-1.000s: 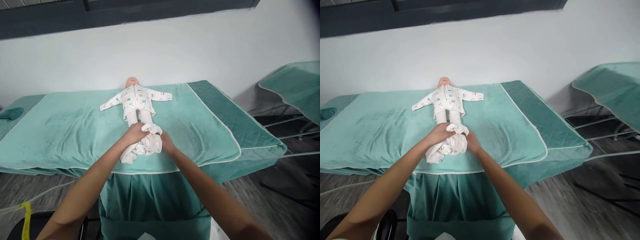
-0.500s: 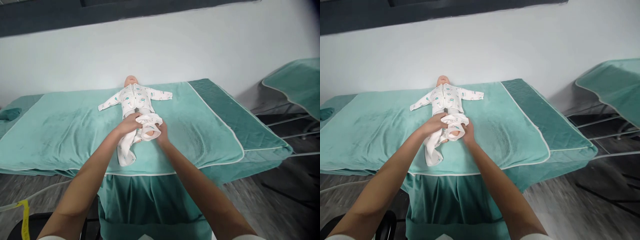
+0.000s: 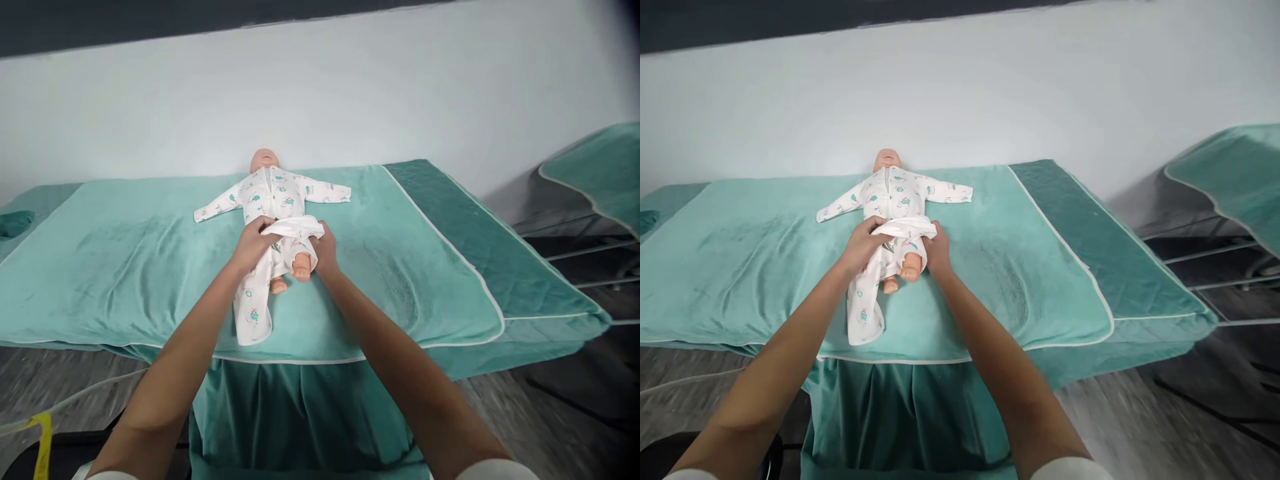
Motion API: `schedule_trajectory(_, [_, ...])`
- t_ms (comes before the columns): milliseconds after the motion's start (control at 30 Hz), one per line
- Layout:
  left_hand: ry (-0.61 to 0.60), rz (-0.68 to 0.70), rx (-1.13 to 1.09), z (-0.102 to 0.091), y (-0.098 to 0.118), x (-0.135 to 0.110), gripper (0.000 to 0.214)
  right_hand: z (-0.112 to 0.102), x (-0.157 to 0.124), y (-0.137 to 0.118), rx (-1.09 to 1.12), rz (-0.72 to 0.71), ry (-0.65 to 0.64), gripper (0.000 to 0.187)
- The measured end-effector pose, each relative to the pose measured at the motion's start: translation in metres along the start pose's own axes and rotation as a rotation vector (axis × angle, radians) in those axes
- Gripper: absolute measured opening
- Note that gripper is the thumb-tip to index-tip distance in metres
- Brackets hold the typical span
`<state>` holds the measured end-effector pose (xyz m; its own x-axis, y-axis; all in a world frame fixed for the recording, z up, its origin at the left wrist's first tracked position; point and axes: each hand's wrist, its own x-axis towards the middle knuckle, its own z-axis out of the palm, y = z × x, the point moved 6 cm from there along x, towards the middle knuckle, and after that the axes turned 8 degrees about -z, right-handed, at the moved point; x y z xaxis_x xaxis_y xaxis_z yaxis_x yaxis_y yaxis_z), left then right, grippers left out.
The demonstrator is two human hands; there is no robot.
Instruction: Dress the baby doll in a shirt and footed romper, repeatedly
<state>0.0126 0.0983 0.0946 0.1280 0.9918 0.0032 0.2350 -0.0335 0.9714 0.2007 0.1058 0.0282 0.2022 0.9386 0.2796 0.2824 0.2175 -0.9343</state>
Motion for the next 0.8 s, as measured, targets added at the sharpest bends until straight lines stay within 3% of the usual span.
schedule_trajectory(133, [-0.205, -0.118, -0.258, -0.008, -0.017, 0.004, 0.028, 0.003, -0.003, 0.002, 0.047, -0.054, -0.033, 0.011])
schedule_trajectory(267, [-0.173, -0.158, -0.477, -0.014, -0.045, 0.006, 0.043, -0.002, -0.001, -0.021, 0.040, -0.291, -0.121, 0.036])
schedule_trajectory(367, [-0.107, -0.176, -0.554, -0.014, -0.059, 0.007, 0.055, 0.008, 0.009, -0.057, -0.042, -0.445, -0.419, 0.039])
schedule_trajectory(467, [-0.078, -0.167, -0.559, -0.013, -0.062, 0.007, 0.058, 0.034, 0.017, -0.079, -0.120, -0.339, -0.842, 0.044])
schedule_trajectory(533, [-0.063, -0.149, -0.565, -0.014, -0.063, 0.007, 0.058, 0.050, 0.021, -0.086, -0.146, -0.280, -0.956, 0.039])
schedule_trajectory(667, [-0.089, -0.129, -0.598, -0.015, -0.068, 0.007, 0.058, 0.074, 0.021, -0.081, -0.019, -0.212, -0.973, 0.029])
schedule_trajectory(800, [-0.178, -0.116, -0.546, -0.012, -0.069, 0.005, 0.069, 0.067, 0.022, -0.064, 0.213, -0.069, -0.842, 0.028])
